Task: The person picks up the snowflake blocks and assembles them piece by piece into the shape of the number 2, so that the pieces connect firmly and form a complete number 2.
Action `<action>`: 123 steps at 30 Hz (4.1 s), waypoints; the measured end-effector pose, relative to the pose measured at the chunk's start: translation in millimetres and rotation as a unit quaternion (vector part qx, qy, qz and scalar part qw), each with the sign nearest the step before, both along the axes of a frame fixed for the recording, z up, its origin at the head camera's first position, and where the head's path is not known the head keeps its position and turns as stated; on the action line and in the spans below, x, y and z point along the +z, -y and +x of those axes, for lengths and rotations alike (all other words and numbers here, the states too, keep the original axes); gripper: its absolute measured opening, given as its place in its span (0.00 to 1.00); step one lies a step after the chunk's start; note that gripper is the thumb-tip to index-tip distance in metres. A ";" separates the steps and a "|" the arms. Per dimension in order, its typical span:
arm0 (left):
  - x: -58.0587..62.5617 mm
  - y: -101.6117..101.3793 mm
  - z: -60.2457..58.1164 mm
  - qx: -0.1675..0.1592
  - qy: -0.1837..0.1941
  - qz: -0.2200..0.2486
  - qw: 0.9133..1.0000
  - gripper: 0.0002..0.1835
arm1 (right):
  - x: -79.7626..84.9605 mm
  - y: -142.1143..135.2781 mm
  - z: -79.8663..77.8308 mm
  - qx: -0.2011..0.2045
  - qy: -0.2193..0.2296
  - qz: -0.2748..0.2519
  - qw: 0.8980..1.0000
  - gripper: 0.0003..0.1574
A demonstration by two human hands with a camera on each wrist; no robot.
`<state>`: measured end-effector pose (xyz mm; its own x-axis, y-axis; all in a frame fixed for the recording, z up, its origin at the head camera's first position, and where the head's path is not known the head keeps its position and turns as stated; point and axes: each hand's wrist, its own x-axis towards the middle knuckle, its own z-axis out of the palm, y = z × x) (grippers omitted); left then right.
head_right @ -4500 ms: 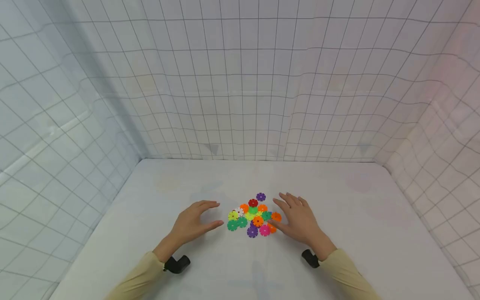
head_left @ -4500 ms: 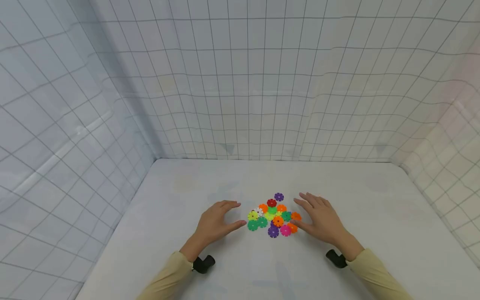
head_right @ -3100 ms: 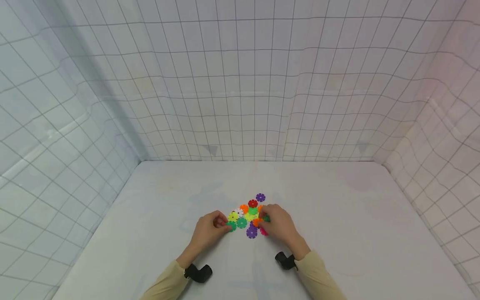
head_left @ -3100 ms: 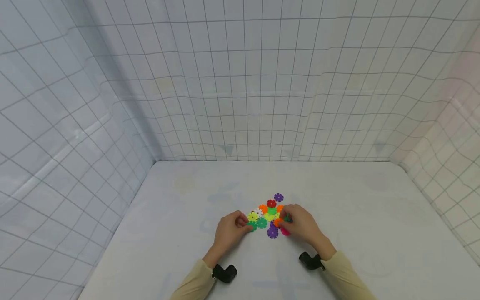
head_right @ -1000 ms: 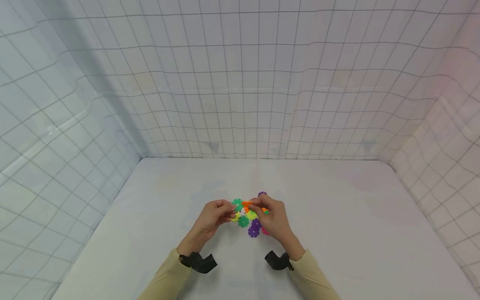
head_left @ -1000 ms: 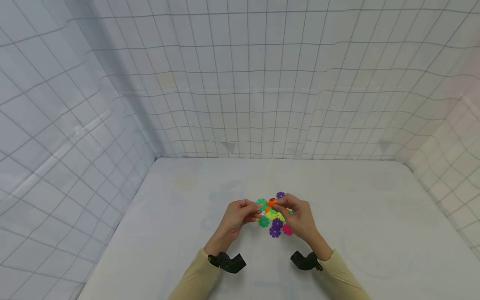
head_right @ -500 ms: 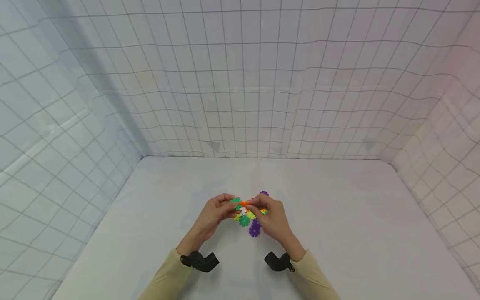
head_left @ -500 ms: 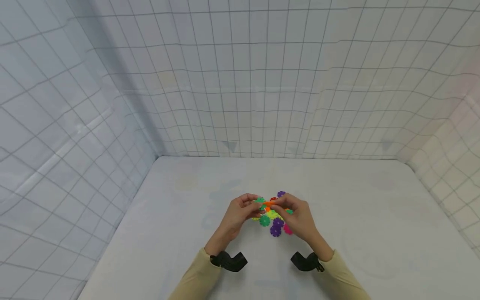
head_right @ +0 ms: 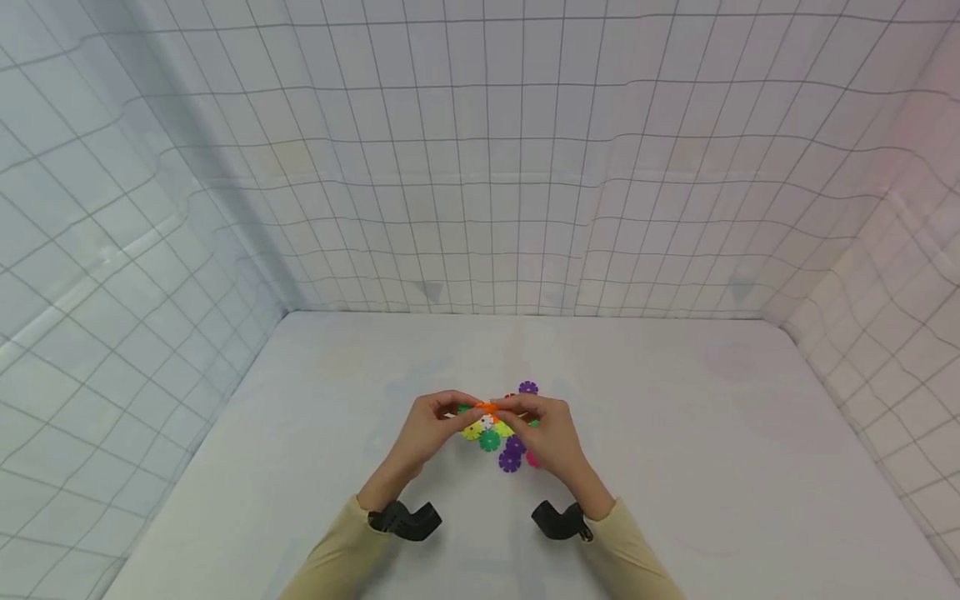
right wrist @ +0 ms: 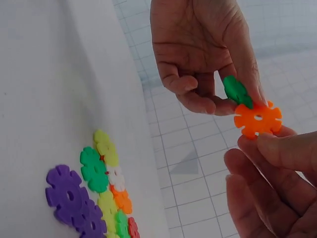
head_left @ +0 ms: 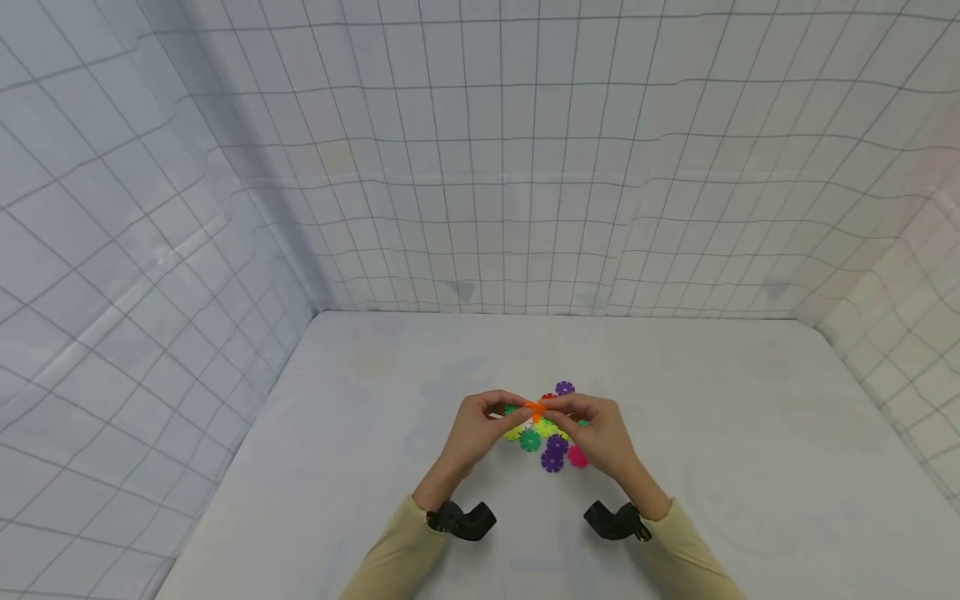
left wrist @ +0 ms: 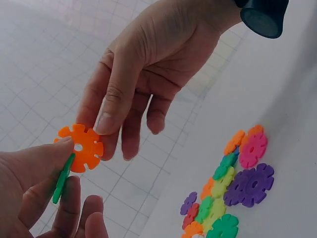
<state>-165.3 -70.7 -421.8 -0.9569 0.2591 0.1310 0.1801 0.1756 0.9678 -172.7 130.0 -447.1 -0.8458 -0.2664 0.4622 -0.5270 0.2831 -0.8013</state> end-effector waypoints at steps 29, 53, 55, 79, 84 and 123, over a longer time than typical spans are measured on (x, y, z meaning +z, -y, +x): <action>-27.4 15.2 -25.3 0.048 0.149 0.107 0.982 0.25 | -31.7 -50.7 -25.7 -0.062 0.172 0.287 0.941 0.11; -26.7 14.7 -24.2 0.027 0.169 0.148 0.974 0.23 | -26.5 -38.7 -21.4 -0.082 0.154 0.140 0.975 0.10; -27.3 14.7 -23.4 0.017 0.169 0.157 0.973 0.21 | -21.6 -36.3 -20.2 -0.056 0.185 0.085 0.977 0.14; -28.8 8.7 -18.9 -0.055 0.032 0.065 0.996 0.12 | 9.4 -14.2 -2.3 0.061 0.303 -0.179 0.934 0.13; -25.5 5.5 -15.5 -0.042 0.021 0.053 0.998 0.09 | 6.4 -11.7 -0.7 0.063 0.295 -0.184 0.935 0.09; -29.1 4.8 -18.0 0.015 -0.035 -0.005 0.999 0.08 | 2.9 -27.2 -9.7 0.033 0.279 -0.124 0.952 0.25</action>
<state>-183.4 -75.5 -450.9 -0.9531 0.2319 0.1946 0.2410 0.1924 0.9513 -182.5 157.3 -444.3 -0.9630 -0.2694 0.0016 -0.0098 0.0290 -0.9995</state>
